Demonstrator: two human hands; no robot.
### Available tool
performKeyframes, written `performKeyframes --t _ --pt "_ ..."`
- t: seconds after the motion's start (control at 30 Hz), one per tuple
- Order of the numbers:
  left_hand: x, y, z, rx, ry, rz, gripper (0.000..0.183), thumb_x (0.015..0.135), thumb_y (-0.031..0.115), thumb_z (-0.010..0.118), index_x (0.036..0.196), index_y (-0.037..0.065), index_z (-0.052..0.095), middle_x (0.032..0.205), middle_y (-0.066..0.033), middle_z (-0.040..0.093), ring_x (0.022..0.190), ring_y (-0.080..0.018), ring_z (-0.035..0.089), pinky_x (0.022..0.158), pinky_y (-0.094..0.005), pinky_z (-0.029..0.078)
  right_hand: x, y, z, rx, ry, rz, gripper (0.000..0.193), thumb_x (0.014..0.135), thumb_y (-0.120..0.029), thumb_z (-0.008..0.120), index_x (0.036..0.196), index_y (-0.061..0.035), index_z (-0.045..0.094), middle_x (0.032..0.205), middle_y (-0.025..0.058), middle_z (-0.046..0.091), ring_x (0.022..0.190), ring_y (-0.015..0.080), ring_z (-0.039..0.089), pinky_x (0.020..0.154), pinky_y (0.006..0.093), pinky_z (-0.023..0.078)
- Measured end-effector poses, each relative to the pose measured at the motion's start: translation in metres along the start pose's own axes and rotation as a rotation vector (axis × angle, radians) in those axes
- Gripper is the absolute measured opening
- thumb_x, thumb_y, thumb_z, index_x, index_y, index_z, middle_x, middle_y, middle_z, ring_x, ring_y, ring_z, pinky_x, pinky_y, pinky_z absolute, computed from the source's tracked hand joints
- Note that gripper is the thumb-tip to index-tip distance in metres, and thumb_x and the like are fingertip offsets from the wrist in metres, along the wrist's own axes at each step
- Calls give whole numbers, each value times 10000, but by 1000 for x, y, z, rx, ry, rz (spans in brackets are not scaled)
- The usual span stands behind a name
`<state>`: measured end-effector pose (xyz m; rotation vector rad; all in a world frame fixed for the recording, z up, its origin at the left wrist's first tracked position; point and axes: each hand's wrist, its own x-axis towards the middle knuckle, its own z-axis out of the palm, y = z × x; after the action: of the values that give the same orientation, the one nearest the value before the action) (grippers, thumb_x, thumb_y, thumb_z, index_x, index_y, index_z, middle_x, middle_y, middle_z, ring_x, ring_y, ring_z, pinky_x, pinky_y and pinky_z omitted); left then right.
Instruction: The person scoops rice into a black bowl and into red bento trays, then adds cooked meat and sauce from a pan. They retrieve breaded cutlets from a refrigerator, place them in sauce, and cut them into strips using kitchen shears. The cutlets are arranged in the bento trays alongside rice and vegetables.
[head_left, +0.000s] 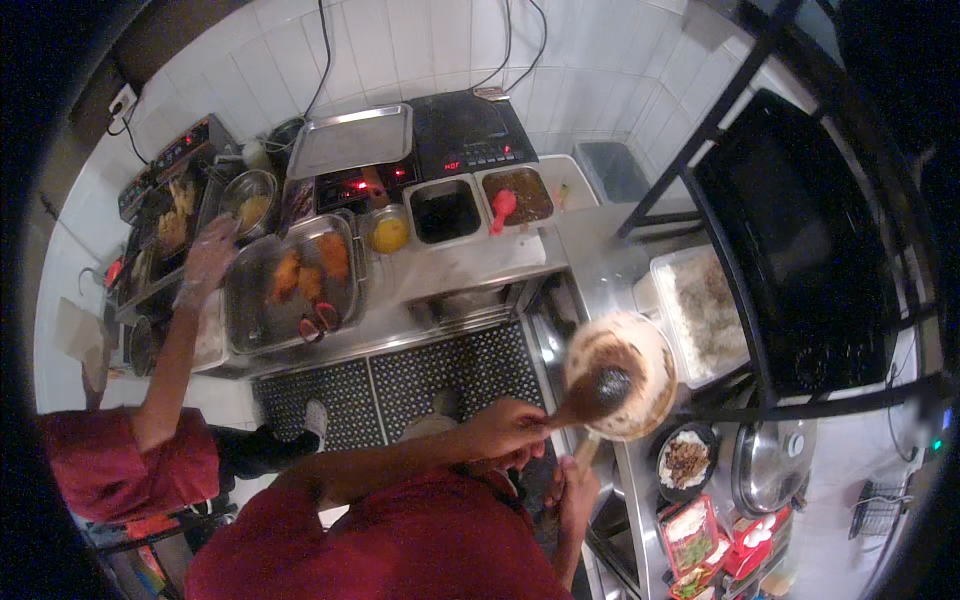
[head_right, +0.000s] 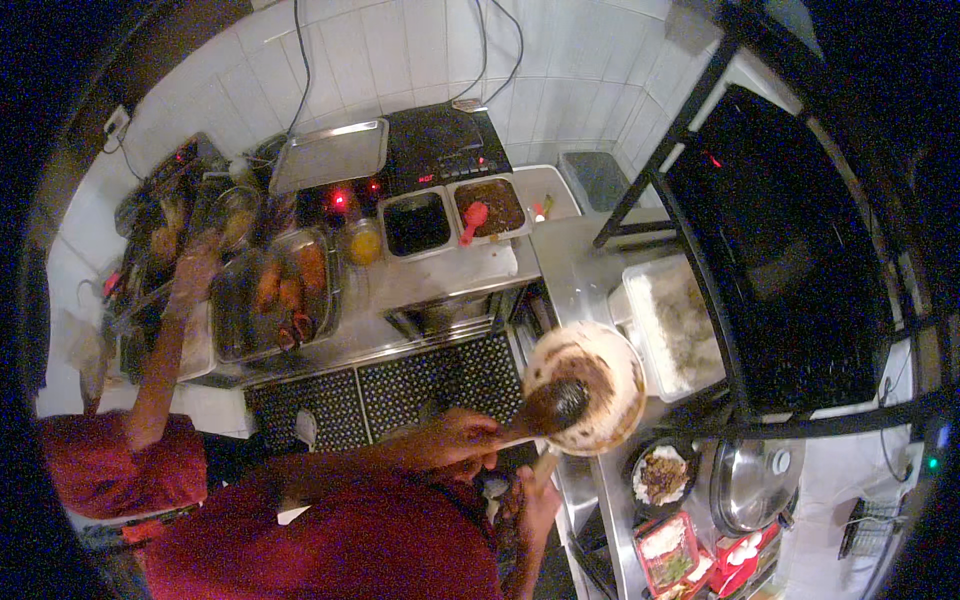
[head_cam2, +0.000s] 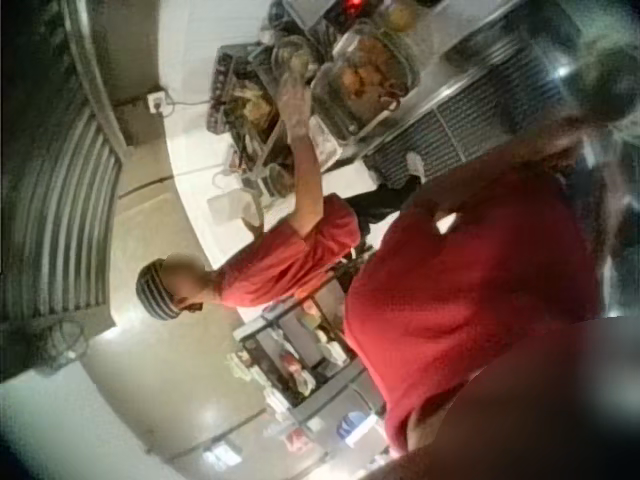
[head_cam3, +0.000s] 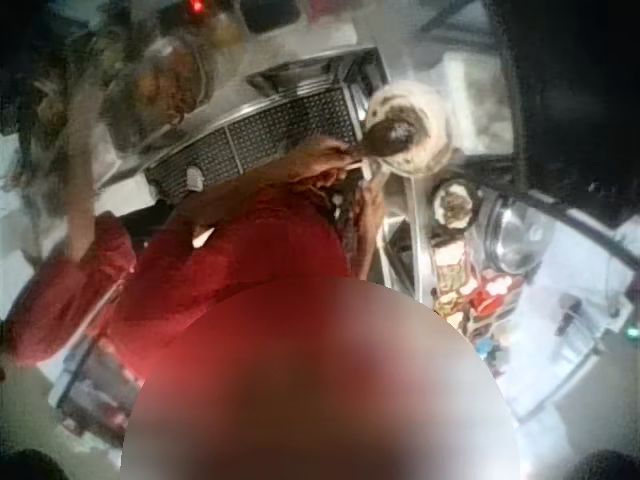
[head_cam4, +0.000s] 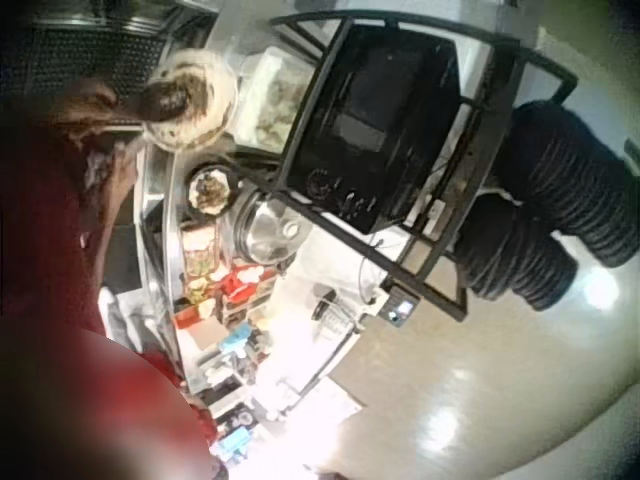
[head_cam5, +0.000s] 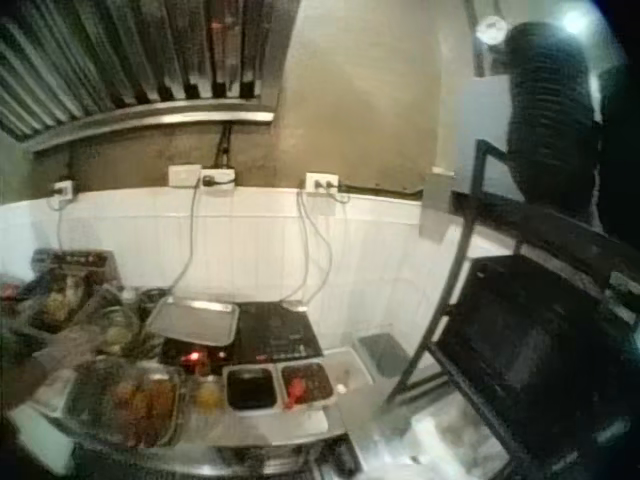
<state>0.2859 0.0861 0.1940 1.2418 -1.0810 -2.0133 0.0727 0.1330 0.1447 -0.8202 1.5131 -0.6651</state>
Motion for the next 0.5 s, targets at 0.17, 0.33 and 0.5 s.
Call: performKeyframes --t 0.17,0.33,0.5 --pt "-29 17 -85 -199 368 210 323 964 319 595 1152 58 568 831 -37 646 519 -109 555 467 -249 460 69 -62 68 86 -217 -112 290 935 -324 638 818 -62 604 556 -11 512 415 85 459 380 258 357" --pt "-82 25 -164 -228 785 235 403 1000 306 552 1314 53 530 790 -21 618 512 -80 541 432 -218 437 151 -136 106 -67 -404 -134 227 982 -251 568 973 -27 604 677 56 609 468 117 537 392 253 410" --pt "-101 -18 -209 -339 1198 242 350 994 286 569 1259 57 584 766 4 598 494 -60 497 421 -216 401 246 -211 143 -288 -519 -178 280 971 -295 592 951 -16 609 688 86 628 498 177 620 420 288 473"
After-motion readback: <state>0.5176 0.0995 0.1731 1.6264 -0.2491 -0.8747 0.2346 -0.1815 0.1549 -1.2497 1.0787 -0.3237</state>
